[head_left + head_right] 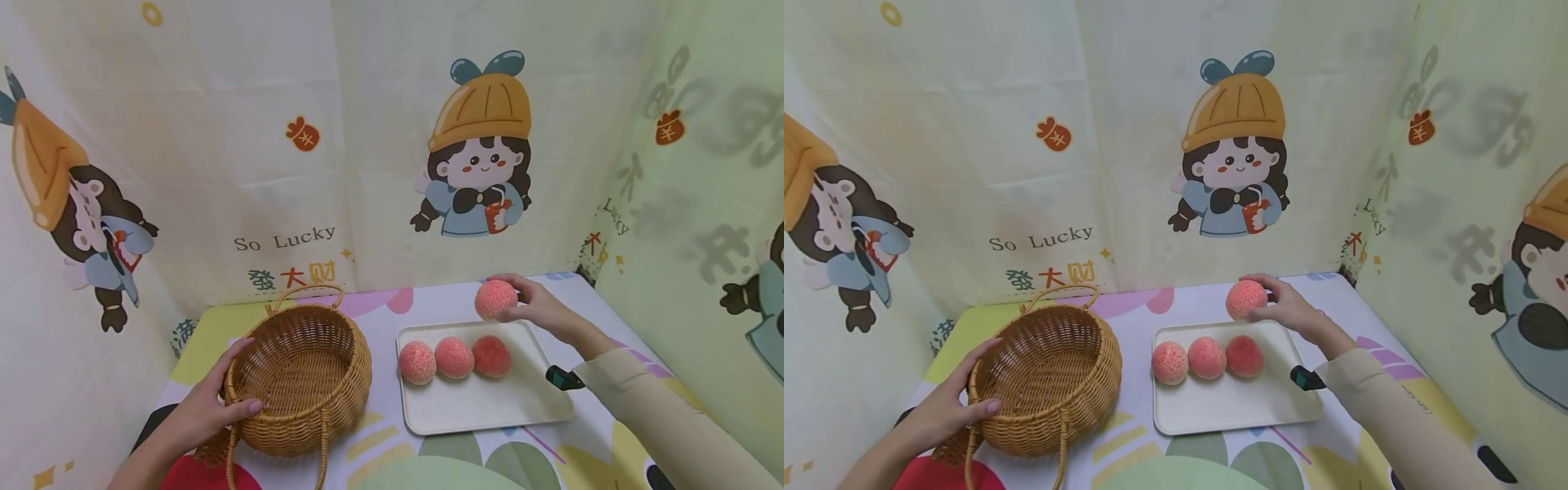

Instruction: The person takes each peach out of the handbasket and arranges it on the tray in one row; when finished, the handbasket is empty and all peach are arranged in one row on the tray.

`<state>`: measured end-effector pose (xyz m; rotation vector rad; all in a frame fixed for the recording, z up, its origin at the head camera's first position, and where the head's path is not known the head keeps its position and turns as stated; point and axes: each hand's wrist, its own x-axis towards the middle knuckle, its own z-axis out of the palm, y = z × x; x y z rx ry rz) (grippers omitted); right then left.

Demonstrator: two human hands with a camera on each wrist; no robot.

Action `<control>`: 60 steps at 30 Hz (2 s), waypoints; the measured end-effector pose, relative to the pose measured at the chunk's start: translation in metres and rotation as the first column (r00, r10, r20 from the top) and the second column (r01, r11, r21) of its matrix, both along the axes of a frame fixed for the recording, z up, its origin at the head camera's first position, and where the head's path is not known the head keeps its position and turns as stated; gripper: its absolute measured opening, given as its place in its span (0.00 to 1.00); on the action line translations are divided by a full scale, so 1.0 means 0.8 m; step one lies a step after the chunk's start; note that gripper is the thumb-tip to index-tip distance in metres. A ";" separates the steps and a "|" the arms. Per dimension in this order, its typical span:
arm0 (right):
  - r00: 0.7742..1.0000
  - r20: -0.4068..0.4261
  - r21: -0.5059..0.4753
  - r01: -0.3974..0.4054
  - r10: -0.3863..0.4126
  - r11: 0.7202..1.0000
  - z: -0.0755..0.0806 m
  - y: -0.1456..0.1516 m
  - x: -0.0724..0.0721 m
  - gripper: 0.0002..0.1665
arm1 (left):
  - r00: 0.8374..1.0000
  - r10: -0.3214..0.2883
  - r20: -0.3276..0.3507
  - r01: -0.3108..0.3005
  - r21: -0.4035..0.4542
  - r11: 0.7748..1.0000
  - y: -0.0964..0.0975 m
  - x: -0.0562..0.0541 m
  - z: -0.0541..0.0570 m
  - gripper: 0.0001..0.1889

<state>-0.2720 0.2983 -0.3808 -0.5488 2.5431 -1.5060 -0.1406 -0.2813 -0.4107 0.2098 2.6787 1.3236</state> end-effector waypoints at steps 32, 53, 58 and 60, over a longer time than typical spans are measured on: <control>0.958 0.194 0.354 -0.268 0.210 0.896 -0.041 0.074 0.017 0.40 | 1.000 0.000 -0.011 0.000 -0.010 1.000 0.001 0.001 0.002 0.53; 0.983 0.018 0.550 -0.163 0.184 0.819 -0.038 0.067 0.029 0.45 | 1.000 0.005 -0.017 -0.006 -0.003 1.000 0.003 0.001 -0.001 0.54; 0.989 0.045 0.570 -0.139 0.138 0.809 -0.034 0.063 0.035 0.48 | 1.000 0.007 -0.019 -0.007 -0.007 1.000 0.003 0.001 0.000 0.53; 0.991 0.078 0.579 -0.136 0.111 0.804 -0.029 0.060 0.038 0.53 | 1.000 0.005 -0.019 -0.006 -0.012 1.000 0.003 0.000 0.000 0.54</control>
